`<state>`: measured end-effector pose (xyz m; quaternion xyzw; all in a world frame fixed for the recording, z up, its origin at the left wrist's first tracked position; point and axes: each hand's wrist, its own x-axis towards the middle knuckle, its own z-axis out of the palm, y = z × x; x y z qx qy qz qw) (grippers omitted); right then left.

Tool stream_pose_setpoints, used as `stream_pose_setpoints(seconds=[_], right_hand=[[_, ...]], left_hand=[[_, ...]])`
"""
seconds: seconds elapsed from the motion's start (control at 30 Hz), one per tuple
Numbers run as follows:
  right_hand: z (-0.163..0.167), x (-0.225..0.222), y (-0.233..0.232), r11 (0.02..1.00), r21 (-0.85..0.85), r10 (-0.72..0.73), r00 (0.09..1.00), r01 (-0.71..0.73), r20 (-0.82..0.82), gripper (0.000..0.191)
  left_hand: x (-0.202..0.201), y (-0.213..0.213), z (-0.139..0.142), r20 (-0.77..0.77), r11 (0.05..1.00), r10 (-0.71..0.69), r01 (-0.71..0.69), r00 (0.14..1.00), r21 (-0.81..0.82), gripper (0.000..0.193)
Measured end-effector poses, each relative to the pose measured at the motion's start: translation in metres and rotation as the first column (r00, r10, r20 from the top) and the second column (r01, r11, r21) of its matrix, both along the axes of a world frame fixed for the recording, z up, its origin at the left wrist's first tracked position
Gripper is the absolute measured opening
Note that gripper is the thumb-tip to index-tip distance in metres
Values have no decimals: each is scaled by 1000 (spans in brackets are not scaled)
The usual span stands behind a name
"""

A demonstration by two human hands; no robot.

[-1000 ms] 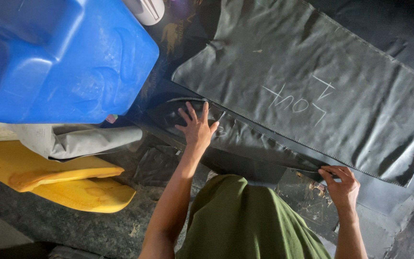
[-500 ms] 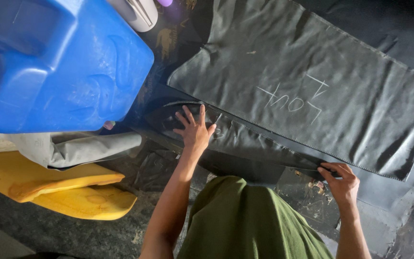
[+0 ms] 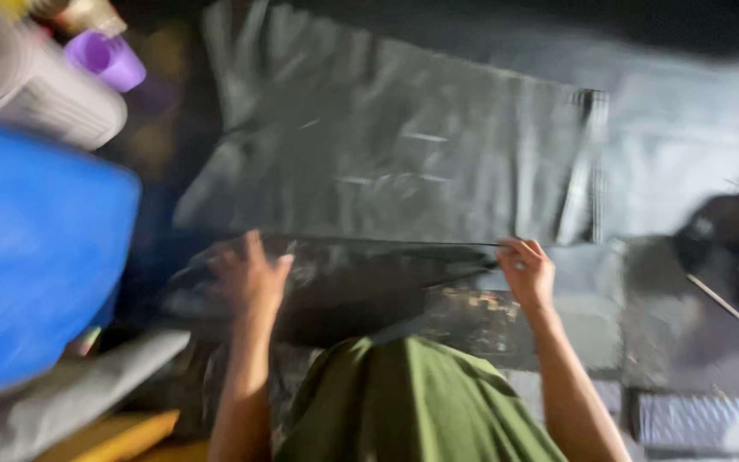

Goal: The person lays out and smooths a large dark vinyl sheet on the workshop floor, aligning its edges and marking it with chalk. They then hold the sheet flat with one hand and cut along the marked edge with scissors, working progressively along the material.

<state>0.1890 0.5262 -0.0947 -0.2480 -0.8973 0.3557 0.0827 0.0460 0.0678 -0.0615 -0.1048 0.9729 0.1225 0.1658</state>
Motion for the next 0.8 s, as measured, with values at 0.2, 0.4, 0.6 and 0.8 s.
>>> stream_pose_setpoints(seconds=[0.2,0.4,0.6,0.8], right_hand=[[4,-13,30,904,419,-104,994,84,25,53],[-8,-12,35,895,438,-136,987,85,87,66],[-13,-9,35,904,410,-152,987,119,46,67],[-12,-15,34,912,386,-183,981,142,71,67]], left_hand=[[-57,8,-12,-182,987,-131,146,975,70,91],[-103,14,-31,-95,973,-211,218,973,77,98],[-112,16,-30,-29,976,-208,210,978,50,102],[-125,15,-28,4,977,-211,210,978,33,104]])
